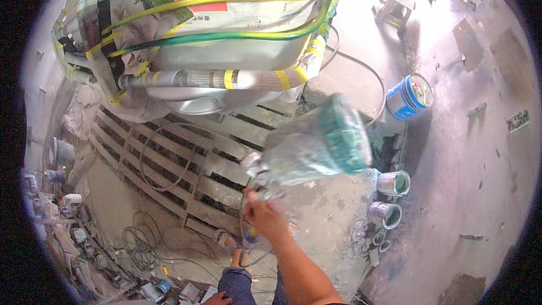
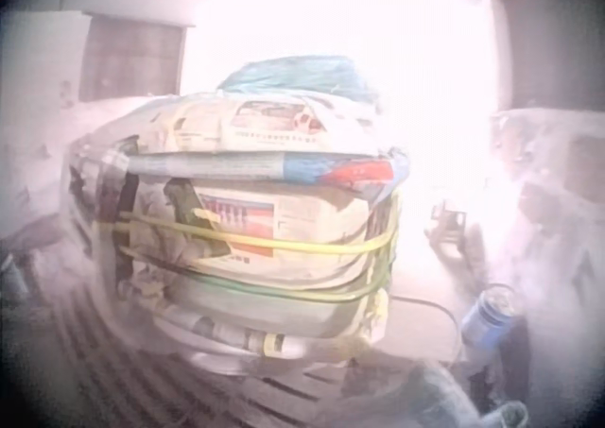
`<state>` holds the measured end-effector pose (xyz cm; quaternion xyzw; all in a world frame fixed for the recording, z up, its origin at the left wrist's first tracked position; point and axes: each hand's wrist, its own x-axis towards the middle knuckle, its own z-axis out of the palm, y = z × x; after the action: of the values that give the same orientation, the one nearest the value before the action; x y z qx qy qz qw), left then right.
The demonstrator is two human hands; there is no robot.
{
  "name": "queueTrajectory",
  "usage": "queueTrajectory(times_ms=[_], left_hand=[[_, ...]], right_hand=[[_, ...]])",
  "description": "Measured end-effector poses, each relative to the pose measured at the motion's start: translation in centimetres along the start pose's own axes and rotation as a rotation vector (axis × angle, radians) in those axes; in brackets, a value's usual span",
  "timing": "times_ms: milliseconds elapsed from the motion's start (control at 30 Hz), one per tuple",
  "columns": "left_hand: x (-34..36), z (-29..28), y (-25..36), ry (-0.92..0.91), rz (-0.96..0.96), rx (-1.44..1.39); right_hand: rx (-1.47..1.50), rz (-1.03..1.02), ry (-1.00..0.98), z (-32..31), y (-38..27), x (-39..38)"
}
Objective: The person prepares a spray gun by attaching a hose and filling it with paint from a can. They then spray paint a car bumper and a side mirror that are resting on a wooden pallet in a workshop.
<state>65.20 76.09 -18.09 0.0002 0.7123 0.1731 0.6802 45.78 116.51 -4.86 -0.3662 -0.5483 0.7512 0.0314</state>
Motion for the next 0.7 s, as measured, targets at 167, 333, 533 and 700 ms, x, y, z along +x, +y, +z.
queueTrajectory(times_ms=[167,333,533,700], left_hand=[[-2.1,-1.0,1.2,0.031,-0.036,-0.051],[-1.9,-0.9,3.3,-0.020,-0.018,-0.019],[-2.3,-1.1,12.1,0.134,-0.182,0.196],[-2.7,-1.6,17.5,0.116,-0.029,0.341]], right_hand=[[0.153,-0.148,0.221,-6.9,0.1,1.8],[0.292,-0.175,0.376,-10.8,-2.7,1.1],[0.143,-0.030,0.076,-12.1,-1.8,0.3],[0.124,0.072,-0.157,-13.0,-2.6,1.0]])
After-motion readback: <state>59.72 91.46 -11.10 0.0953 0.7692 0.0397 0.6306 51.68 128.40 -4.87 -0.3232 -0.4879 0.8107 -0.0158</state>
